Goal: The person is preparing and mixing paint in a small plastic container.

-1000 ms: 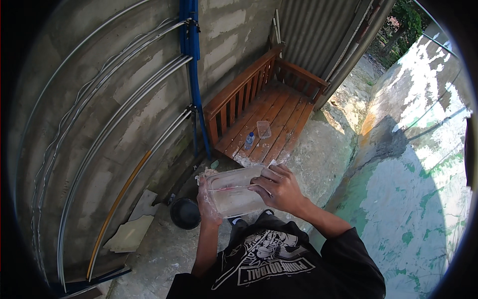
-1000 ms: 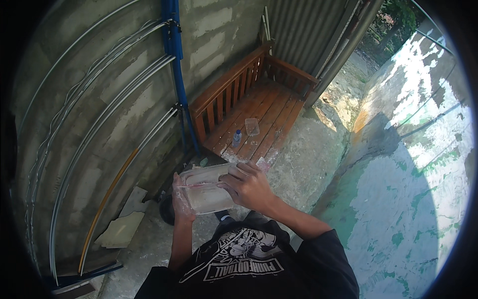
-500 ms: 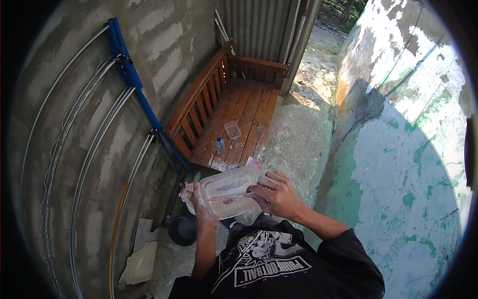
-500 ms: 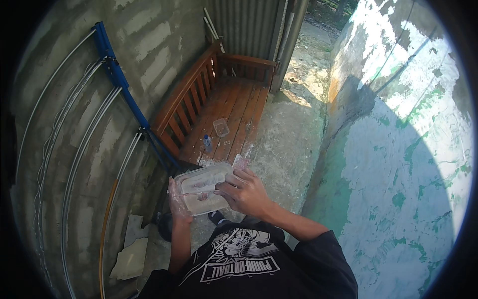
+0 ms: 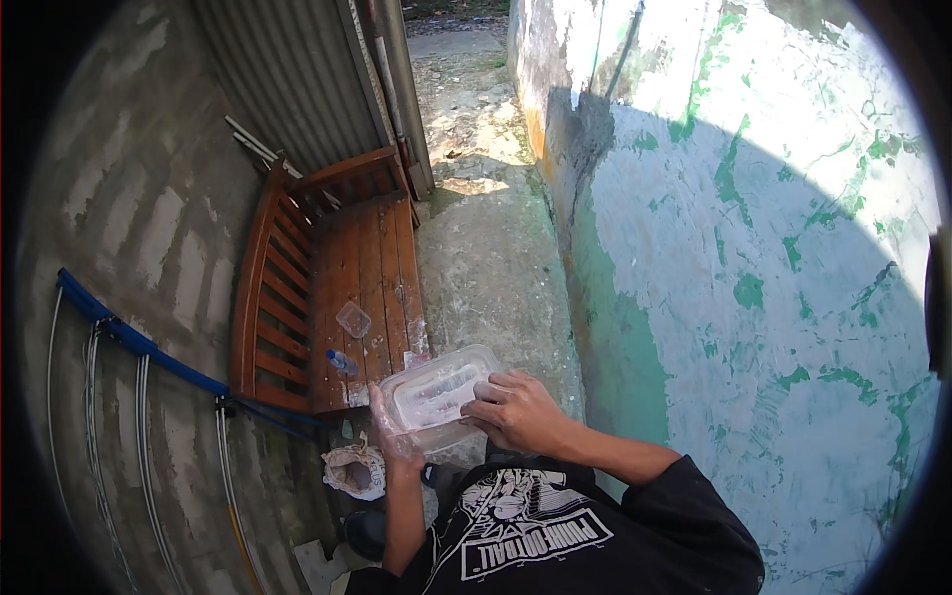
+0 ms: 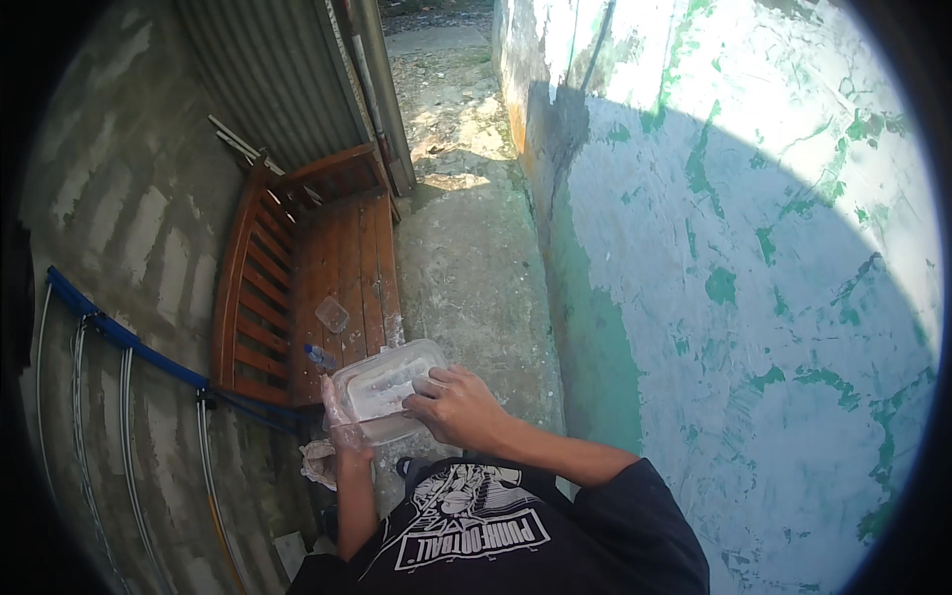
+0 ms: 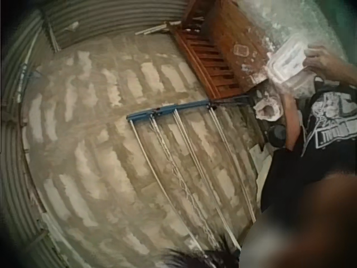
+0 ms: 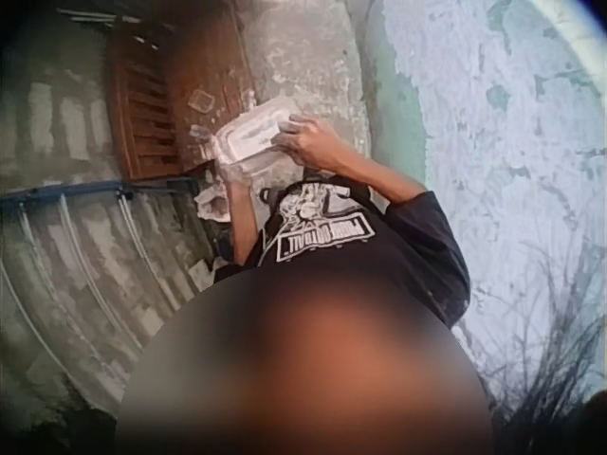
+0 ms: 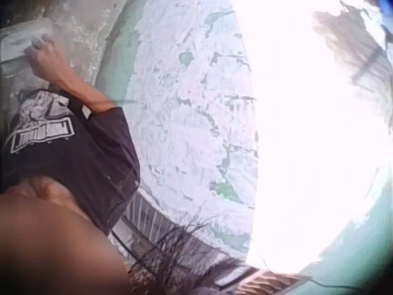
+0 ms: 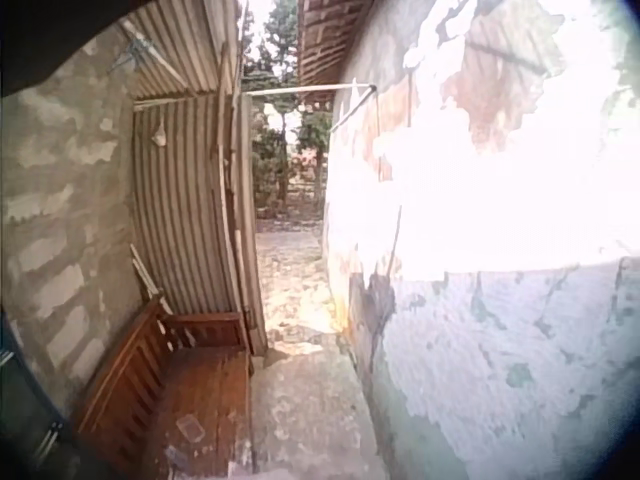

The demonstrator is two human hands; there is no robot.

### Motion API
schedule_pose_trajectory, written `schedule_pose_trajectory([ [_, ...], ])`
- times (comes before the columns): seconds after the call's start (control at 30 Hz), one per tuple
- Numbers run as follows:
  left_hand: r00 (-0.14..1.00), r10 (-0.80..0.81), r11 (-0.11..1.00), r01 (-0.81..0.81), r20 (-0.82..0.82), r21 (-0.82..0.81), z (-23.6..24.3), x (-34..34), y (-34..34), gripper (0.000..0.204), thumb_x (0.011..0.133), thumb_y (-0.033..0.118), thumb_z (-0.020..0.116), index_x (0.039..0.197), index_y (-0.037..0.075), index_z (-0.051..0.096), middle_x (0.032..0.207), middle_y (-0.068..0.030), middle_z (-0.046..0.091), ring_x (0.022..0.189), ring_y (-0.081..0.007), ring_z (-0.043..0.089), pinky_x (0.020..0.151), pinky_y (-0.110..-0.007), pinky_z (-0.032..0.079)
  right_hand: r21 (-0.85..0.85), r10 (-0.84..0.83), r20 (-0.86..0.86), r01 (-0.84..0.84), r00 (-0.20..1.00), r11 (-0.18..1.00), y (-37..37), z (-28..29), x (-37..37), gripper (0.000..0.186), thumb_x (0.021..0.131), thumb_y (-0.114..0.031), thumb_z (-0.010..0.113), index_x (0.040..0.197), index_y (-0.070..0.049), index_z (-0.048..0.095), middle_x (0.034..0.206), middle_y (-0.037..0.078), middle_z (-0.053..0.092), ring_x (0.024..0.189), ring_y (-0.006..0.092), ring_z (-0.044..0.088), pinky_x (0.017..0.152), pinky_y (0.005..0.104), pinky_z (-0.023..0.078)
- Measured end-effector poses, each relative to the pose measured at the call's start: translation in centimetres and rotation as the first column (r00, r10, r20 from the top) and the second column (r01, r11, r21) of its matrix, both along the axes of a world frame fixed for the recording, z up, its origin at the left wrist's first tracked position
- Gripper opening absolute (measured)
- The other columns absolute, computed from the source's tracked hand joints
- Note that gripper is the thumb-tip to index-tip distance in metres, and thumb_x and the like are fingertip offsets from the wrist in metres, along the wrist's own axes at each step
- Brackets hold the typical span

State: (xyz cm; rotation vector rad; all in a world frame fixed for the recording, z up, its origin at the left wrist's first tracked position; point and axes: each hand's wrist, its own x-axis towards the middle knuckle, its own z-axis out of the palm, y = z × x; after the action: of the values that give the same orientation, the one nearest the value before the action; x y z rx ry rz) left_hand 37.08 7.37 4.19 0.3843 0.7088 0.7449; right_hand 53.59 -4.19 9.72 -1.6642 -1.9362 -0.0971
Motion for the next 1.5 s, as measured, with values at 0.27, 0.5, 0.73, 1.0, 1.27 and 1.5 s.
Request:
schedule_pose_trajectory([
  [0.27, 0.949, -0.299, 0.937, 0.312, -0.097, 0.158, -2.9, 10.2, -2.1, 0.054, 0.101, 0.051, 0.040, 0.116, 0.002, 0.059, 0.108, -0.0141, 0.064, 0.097, -0.0264, 0.064, 0.086, -0.039, 0.052, -0.008, -0.438, -0.013, 0.438, 0.899, 0.899, -5.7, 0.9, 7.2, 0.017, 0.073, -0.014, 0.076, 0.088, -0.011, 0.069, 0.077, 0.002, 0.055, 0.077, 0.0217, 0.057, 0.065, 0.0358, 0.042],
  [0.5, 0.835, -0.542, 0.823, 0.550, -0.094, 0.144, -5.7, 17.3, -1.5, 0.057, 0.100, 0.055, 0.037, 0.117, 0.005, 0.058, 0.110, -0.0131, 0.064, 0.100, -0.0255, 0.062, 0.090, -0.040, 0.051, -0.134, -0.587, -0.161, 0.572, 0.793, 0.809, -9.2, -1.1, 9.2, 0.013, 0.076, -0.016, 0.076, 0.087, -0.012, 0.070, 0.076, 0.004, 0.056, 0.075, 0.0245, 0.058, 0.066, 0.0378, 0.044],
  [0.73, 0.746, -0.662, 0.742, 0.666, -0.068, 0.080, -3.6, 23.2, 0.7, 0.052, 0.102, 0.047, 0.040, 0.112, 0.000, 0.060, 0.104, -0.0136, 0.065, 0.086, -0.0248, 0.066, 0.070, -0.039, 0.059, -0.057, -0.787, -0.173, 0.791, 0.593, 0.609, -6.7, 0.7, 13.2, 0.017, 0.074, -0.012, 0.077, 0.089, -0.013, 0.070, 0.077, 0.003, 0.057, 0.077, 0.0239, 0.058, 0.068, 0.0369, 0.043],
  [1.0, 0.695, -0.710, 0.694, 0.718, -0.114, 0.057, -4.0, 29.1, 8.3, 0.056, 0.102, 0.049, 0.038, 0.115, -0.001, 0.059, 0.107, -0.0152, 0.064, 0.096, -0.0265, 0.064, 0.085, -0.040, 0.054, -0.122, -0.769, -0.253, 0.769, 0.587, 0.628, -0.5, -2.3, 16.4, 0.018, 0.075, -0.016, 0.077, 0.091, -0.013, 0.070, 0.080, 0.003, 0.059, 0.078, 0.0237, 0.057, 0.067, 0.0373, 0.040],
  [1.27, 0.569, -0.810, 0.560, 0.822, -0.142, 0.105, -4.9, 34.8, 11.9, 0.057, 0.102, 0.049, 0.036, 0.114, -0.001, 0.059, 0.106, -0.0148, 0.065, 0.094, -0.0259, 0.065, 0.084, -0.039, 0.054, -0.173, -0.875, -0.160, 0.859, 0.457, 0.481, 2.7, -2.5, 18.1, 0.017, 0.076, -0.019, 0.076, 0.091, -0.013, 0.071, 0.079, 0.003, 0.059, 0.078, 0.0237, 0.058, 0.068, 0.0374, 0.040],
  [1.5, 0.390, -0.906, 0.375, 0.920, -0.163, 0.119, -4.6, 36.8, 9.7, 0.060, 0.101, 0.053, 0.037, 0.116, -0.001, 0.059, 0.107, -0.0156, 0.065, 0.094, -0.0268, 0.065, 0.085, -0.039, 0.054, -0.157, -0.937, -0.166, 0.930, 0.307, 0.333, 0.8, -2.3, 17.7, 0.016, 0.076, -0.019, 0.077, 0.090, -0.014, 0.070, 0.079, 0.002, 0.059, 0.080, 0.0229, 0.058, 0.071, 0.0371, 0.041],
])
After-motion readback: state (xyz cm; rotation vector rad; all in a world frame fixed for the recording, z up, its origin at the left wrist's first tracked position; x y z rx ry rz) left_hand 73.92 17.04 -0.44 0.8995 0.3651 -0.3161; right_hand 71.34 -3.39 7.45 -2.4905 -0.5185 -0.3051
